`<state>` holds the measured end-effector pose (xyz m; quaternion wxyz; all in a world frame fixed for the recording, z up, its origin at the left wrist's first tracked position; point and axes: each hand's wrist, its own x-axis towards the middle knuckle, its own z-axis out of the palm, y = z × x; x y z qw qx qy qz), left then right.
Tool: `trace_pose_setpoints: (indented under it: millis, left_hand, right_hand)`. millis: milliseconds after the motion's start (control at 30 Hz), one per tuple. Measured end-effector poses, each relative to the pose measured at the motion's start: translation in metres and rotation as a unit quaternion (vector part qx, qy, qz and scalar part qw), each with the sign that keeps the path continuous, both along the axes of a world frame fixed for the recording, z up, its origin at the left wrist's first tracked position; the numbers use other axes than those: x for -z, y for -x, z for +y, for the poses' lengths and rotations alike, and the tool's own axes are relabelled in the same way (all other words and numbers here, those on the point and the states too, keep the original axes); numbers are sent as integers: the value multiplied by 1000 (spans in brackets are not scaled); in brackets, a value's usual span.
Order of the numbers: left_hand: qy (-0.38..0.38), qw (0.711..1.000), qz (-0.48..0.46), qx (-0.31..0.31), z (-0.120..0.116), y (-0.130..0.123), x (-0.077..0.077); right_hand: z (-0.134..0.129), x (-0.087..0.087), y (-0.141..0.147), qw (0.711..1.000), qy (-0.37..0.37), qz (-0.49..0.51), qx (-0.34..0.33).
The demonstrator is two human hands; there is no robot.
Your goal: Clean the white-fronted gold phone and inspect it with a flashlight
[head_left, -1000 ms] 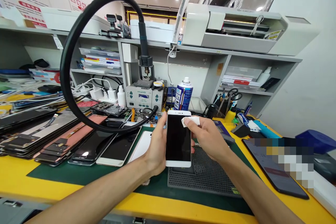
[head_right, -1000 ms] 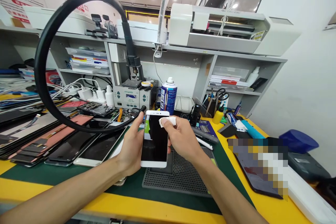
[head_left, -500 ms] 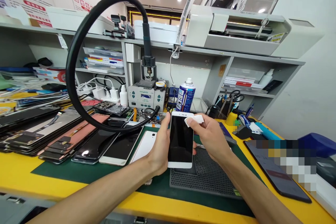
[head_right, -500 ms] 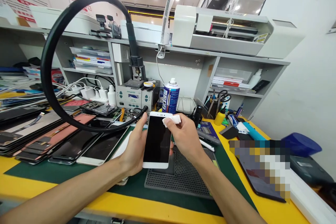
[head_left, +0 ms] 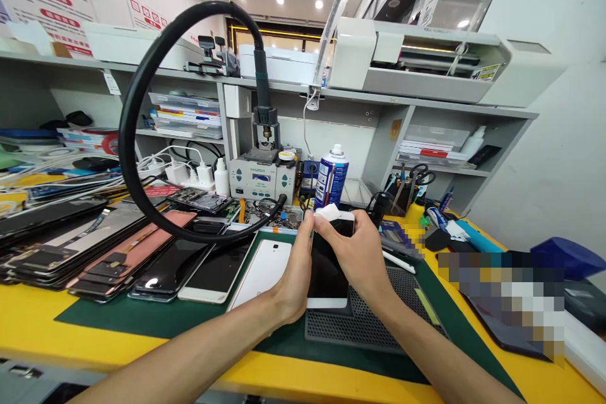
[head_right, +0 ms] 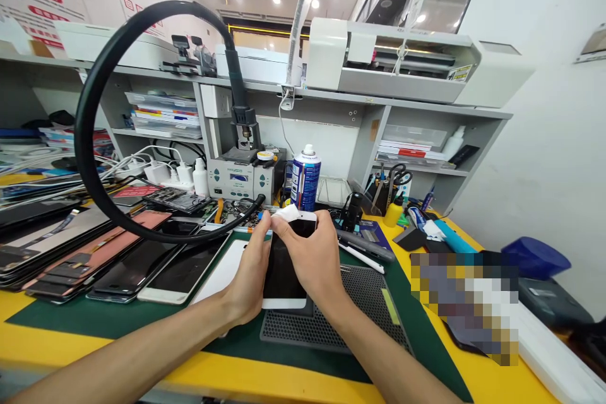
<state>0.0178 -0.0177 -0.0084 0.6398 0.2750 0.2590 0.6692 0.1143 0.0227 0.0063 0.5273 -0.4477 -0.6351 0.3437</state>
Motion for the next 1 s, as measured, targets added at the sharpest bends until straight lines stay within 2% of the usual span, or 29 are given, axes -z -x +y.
trace_pose_setpoints:
  millis: [167,333,500,633,767,1000]
  left_hand:
    - [27,999,12,32,-1,0,-4]
    - [75,988,50,122,-2,7,-7]
    - [64,987,69,132,-1,14,-3]
    - [62,986,52,146,0,16,-3]
    - [56,986,40,155,0,15,-4]
    - [65,985,79,138,-2,12,-5]
  right_hand:
    - [0,-5,-3,1000,15,11,-16]
    - [4,-9,-13,991,84,28,-104]
    - [7,-12,-24,977,87,37,-192]
    - [9,-13,-30,971,63,20,-228]
    - [11,-15,-31,968,80,30,-237]
    - [15,-14,-27,985,48,42,-158]
